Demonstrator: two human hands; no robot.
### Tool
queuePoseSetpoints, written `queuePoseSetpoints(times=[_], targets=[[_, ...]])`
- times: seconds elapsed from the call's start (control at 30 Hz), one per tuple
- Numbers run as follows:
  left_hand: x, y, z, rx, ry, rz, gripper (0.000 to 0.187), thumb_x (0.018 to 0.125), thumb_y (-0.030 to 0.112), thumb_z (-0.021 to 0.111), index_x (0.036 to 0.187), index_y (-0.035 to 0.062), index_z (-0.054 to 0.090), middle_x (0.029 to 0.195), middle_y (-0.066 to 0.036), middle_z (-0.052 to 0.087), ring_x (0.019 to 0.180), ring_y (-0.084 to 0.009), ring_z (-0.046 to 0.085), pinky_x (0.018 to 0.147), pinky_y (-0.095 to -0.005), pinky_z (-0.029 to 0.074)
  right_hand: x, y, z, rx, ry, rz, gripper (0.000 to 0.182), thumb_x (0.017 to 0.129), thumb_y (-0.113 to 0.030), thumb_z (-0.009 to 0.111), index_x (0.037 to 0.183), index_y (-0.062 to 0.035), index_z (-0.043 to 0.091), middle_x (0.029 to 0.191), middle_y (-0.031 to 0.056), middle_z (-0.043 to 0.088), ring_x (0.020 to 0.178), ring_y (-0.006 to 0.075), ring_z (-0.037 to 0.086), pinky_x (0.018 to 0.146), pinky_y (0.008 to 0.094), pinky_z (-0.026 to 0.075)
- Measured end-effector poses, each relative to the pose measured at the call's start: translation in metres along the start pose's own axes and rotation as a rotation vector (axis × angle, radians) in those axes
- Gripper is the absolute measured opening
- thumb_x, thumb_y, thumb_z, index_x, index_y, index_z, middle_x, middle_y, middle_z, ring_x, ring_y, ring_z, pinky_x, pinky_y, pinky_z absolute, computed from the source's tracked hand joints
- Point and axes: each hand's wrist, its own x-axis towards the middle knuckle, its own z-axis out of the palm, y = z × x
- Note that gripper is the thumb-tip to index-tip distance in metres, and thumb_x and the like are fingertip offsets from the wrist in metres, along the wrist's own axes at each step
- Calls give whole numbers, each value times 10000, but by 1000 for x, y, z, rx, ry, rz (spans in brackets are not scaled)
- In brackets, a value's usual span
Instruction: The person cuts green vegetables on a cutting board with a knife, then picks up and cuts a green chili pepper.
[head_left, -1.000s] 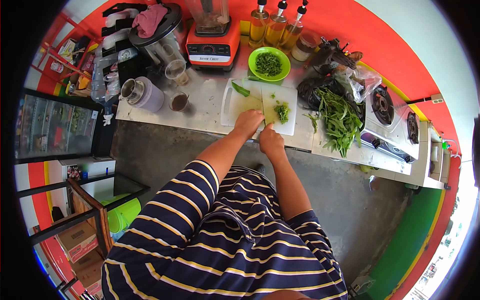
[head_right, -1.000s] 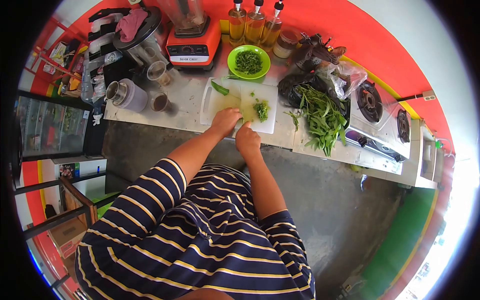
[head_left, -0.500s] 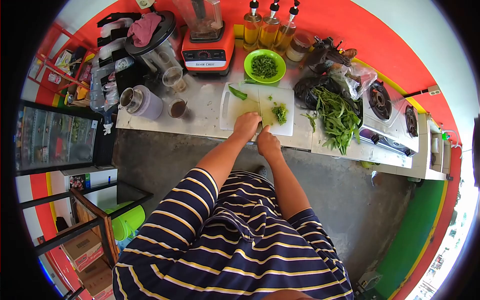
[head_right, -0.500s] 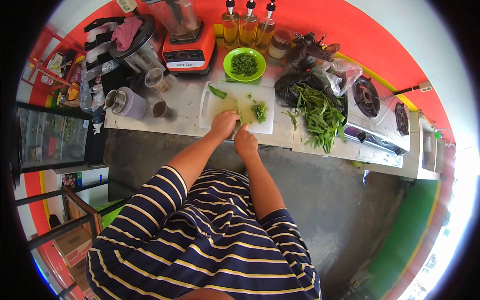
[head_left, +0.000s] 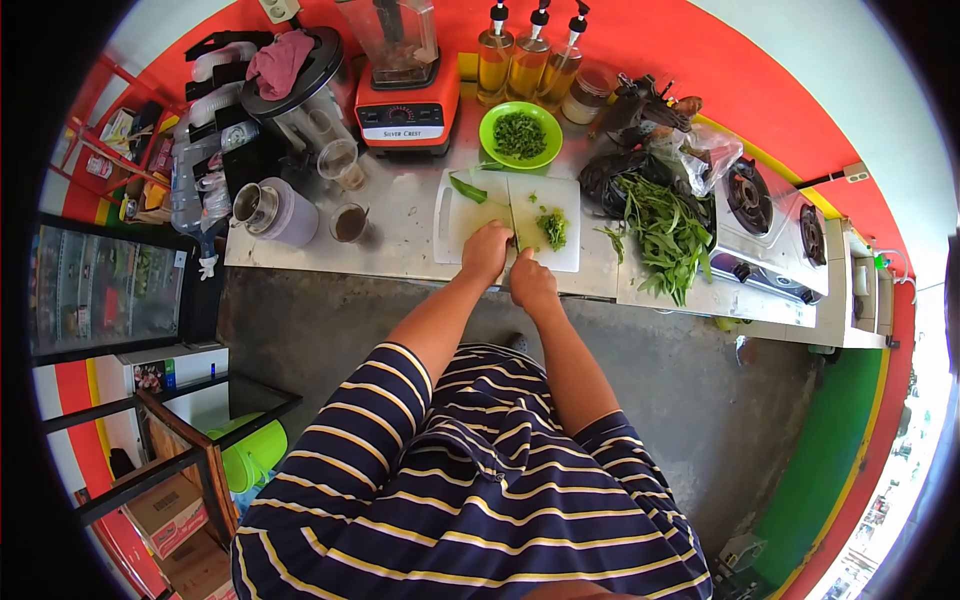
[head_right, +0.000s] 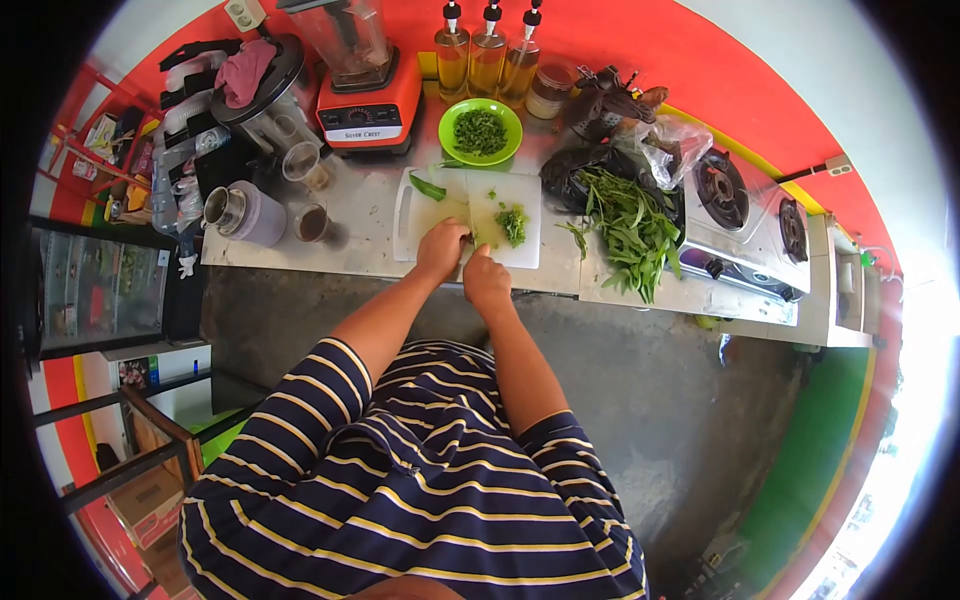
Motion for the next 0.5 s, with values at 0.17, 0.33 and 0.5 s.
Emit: queuePoseSetpoints(times=[0.17, 0.33, 0.5], targets=[[-5, 2, 0, -87, 37, -37, 91, 847, 83, 632, 888, 84, 714, 944, -127, 638, 943, -356, 631, 793, -480, 517, -7, -9, -3, 129, -68, 116, 339, 904, -68, 588, 1176, 36, 413, 1070, 298, 692, 1033, 429, 690, 882, 475, 565], [-10, 1, 2, -121, 54, -23, 75, 842, 63, 637, 886, 63, 698, 959, -136, 622, 957, -360, 617, 811, -475, 510, 4, -6, -9, 53, -57, 33, 351, 929, -116, 581, 1195, 47, 421, 1049, 264, 711, 986, 404, 715, 843, 446, 586], [-7, -5, 6, -117, 56, -13, 73, 838, 59, 639, 881, 59, 698, 963, -141, 619, 951, -354, 617, 811, -472, 508, -9, -16, 4, 97, -65, 100, 343, 929, -118, 579, 1186, 46, 422, 1053, 267, 706, 1013, 409, 705, 855, 448, 579]])
